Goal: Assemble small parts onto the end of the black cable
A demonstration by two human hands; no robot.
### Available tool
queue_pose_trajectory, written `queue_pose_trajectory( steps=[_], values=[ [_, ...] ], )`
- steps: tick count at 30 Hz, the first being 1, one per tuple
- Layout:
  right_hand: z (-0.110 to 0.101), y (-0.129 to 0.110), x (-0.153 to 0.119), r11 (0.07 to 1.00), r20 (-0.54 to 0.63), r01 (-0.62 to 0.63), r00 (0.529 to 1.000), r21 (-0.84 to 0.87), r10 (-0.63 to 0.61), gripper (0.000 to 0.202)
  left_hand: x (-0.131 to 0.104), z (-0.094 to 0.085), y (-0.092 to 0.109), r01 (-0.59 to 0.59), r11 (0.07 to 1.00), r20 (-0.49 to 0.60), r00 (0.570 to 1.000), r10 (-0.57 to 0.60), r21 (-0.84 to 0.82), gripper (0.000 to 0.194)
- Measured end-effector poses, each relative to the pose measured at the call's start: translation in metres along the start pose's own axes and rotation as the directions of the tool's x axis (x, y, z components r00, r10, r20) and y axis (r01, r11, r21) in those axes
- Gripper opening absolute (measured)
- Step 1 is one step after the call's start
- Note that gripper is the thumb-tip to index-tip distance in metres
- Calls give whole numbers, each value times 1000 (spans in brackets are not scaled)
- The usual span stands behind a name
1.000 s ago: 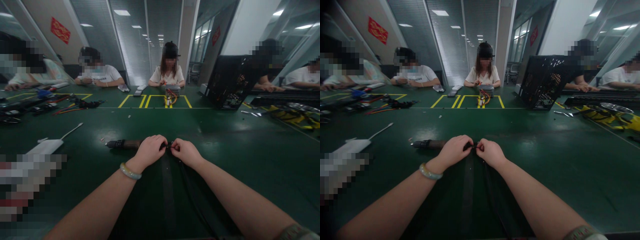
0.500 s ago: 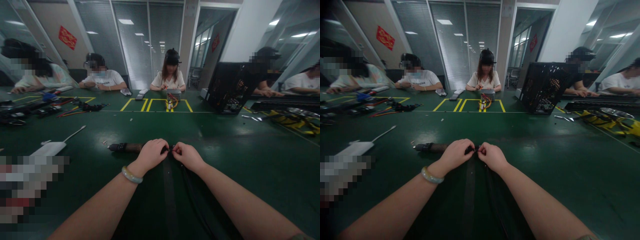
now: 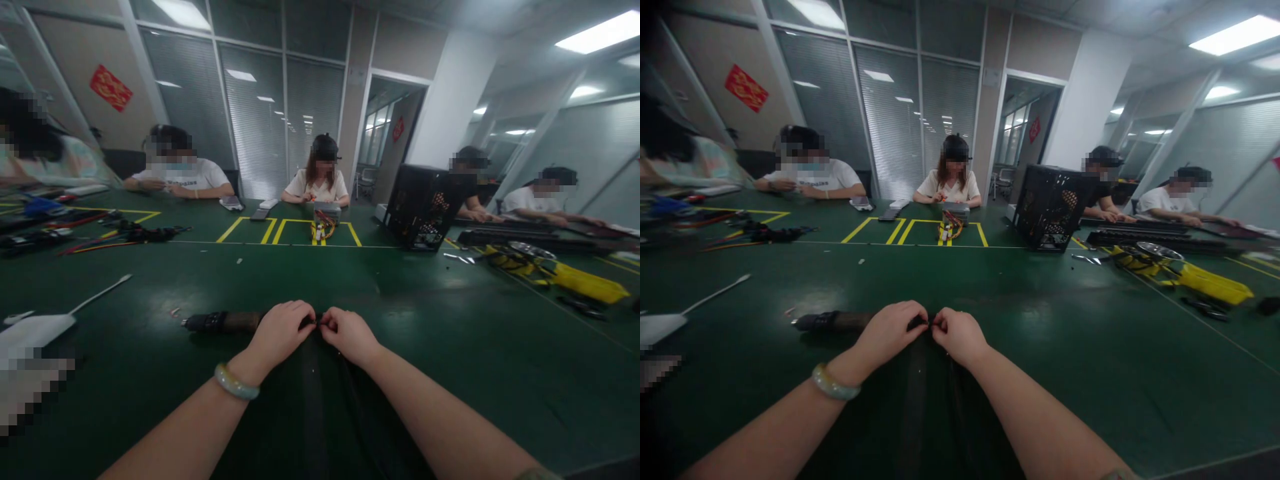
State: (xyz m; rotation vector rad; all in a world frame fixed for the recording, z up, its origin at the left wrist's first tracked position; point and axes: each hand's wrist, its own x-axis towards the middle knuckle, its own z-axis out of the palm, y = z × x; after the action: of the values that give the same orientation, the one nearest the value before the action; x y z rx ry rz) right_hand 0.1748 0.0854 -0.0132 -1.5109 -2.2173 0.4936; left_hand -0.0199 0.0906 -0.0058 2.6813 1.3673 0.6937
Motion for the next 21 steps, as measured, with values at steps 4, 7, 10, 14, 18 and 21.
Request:
queue_pose_trajectory(
  steps=[4,7,10,14,18,21],
  values=[
    [-5,-5,-2,999,38,1,999,-36,1,15,0,-2,0,10,1000,14,1000,-10,-16,7],
    [-9,-9,-3,999,65,-24,998,-24,26,18,1,-4,1,17,999,32,999,-16,-31,6],
    [-13,-11,-1,998,79,-32,996,-45,35,19,1,-7,2,25,999,61,998,-22,-43,8],
    [-15,-10,-1,997,61,-1,998,-73,6,15,2,-11,4,34,998,87,996,-29,-52,8],
    [-9,-7,-6,1000,42,-18,999,17,17,16,1,-12,5,32,997,101,995,-25,-65,9],
    [-6,-7,-9,999,14,-26,1000,20,26,16,1,-10,4,48,997,87,995,-42,-59,11]
  ],
)
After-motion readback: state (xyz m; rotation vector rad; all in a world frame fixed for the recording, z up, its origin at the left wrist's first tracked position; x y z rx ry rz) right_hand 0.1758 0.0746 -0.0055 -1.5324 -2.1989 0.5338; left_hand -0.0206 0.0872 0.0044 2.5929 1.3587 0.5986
